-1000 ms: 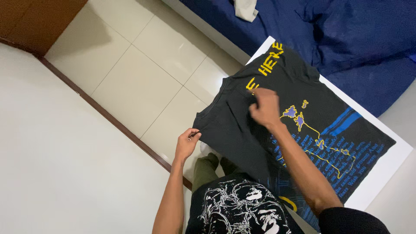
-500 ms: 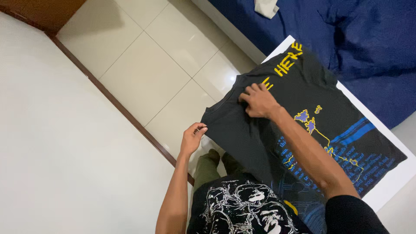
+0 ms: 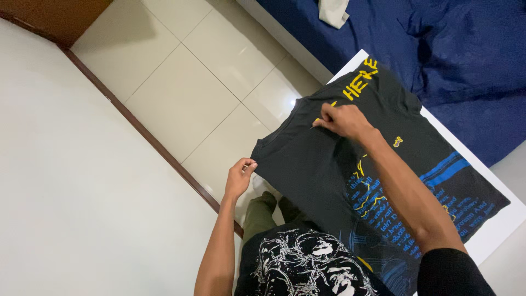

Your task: The person removes items of clothing from a wooden shelf, places them on a bed, and then spreads out one patterned black garment on a small white table to fold it by hand.

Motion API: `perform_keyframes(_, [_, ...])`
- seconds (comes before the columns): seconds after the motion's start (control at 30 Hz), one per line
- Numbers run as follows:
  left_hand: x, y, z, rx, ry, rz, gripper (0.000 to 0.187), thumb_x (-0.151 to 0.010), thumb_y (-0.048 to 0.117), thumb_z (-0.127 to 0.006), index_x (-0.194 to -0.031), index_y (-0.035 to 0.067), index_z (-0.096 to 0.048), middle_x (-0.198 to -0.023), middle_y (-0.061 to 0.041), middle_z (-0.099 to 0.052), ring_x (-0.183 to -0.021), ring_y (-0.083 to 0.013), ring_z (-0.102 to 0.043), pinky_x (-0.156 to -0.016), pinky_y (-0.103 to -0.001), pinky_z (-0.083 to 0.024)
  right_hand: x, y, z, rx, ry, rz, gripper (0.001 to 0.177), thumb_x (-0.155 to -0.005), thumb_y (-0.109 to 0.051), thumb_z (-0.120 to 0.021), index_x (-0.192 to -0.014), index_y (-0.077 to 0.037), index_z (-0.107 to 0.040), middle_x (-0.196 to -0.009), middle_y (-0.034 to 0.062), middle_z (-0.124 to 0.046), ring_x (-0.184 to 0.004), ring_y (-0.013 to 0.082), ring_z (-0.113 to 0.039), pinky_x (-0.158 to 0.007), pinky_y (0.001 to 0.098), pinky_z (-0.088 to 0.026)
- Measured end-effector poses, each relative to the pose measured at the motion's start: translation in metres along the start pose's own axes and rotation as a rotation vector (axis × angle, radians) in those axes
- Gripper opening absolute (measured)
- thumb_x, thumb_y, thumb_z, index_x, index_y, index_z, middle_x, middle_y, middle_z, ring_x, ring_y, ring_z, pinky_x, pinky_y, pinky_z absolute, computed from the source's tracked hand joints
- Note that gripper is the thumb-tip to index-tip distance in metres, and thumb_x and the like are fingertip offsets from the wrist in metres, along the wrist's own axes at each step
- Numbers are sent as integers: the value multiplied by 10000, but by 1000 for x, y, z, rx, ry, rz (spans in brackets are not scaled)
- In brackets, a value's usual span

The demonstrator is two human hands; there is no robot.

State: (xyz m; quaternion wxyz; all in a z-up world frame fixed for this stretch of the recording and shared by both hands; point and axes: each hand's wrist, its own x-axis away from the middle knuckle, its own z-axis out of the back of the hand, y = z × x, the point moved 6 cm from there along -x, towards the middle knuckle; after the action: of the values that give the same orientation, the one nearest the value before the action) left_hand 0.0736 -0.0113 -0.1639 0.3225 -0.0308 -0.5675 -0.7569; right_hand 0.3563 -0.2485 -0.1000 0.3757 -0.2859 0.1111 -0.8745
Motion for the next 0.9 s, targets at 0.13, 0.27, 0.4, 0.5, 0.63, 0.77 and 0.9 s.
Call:
perform_keyframes(0.13, [3,6,0,-24,14,-34,167,-937,187,-716,-1008,36,-729,-848,-30,-720,-697,-109,-567,-676,-285,-501,-6,-10,11,146,189,78,455,-986,-587,-644,-990,-133,-613,-890,53,-693,-932,273,-677,-873,442,-494])
perform_keyframes(0.27, [4,9,-2,-23,56,-54,167,-936,184,-722,-1005,32,-729,-869,-25,-726,-729,-115,-587,-689,-287,-510,1,-46,6,142,476,495,395,-871,-521,-673,-971,-140,-703,-1045,83,-716,-1059,312,-621,-908,473,-452])
perform_keyframes(0.4, [7,15,-2,56,65,-96,140,-961,173,-708,-1018,46,-720,-890,-29,-719,-776,-117,-608,-715,-279,-517,-3,-68,-31,121,410,595,504,-819,-540,-694,-1023,-79,-705,-1068,136,-665,-1043,334,-587,-890,466,-446])
perform_keyframes(0.5, [9,19,-4,66,43,-59,126,-980,181,-689,-1036,69,-697,-897,-31,-711,-772,-117,-595,-696,-287,-505,-15,-54,-53,62,164,422,211,-903,-346,-670,-932,-137,-681,-1007,68,-662,-1056,296,-591,-949,426,-444])
perform_keyframes(0.63, [11,29,-3,-7,55,-48,116,-994,186,-681,-1042,80,-682,-867,-43,-702,-744,-131,-594,-705,-291,-498,-19,-43,-53,44,107,389,236,-1016,-318,-613,-1027,-83,-640,-996,70,-664,-1031,268,-600,-961,414,-431])
perform_keyframes(0.77, [11,33,-3,-95,105,-12,165,-960,236,-681,-1035,89,-689,-878,-19,-713,-694,-144,-599,-683,-302,-503,-15,-43,-44,71,-4,382,351,-943,-430,-629,-1018,-88,-655,-905,39,-700,-977,258,-592,-925,445,-407])
perform_keyframes(0.9, [8,24,-4,-180,96,45,196,-982,289,-653,-1019,101,-693,-858,-29,-717,-698,-143,-623,-690,-325,-514,-7,-38,-33,227,54,445,403,-854,-502,-658,-971,-119,-700,-954,59,-705,-1039,291,-562,-926,470,-385])
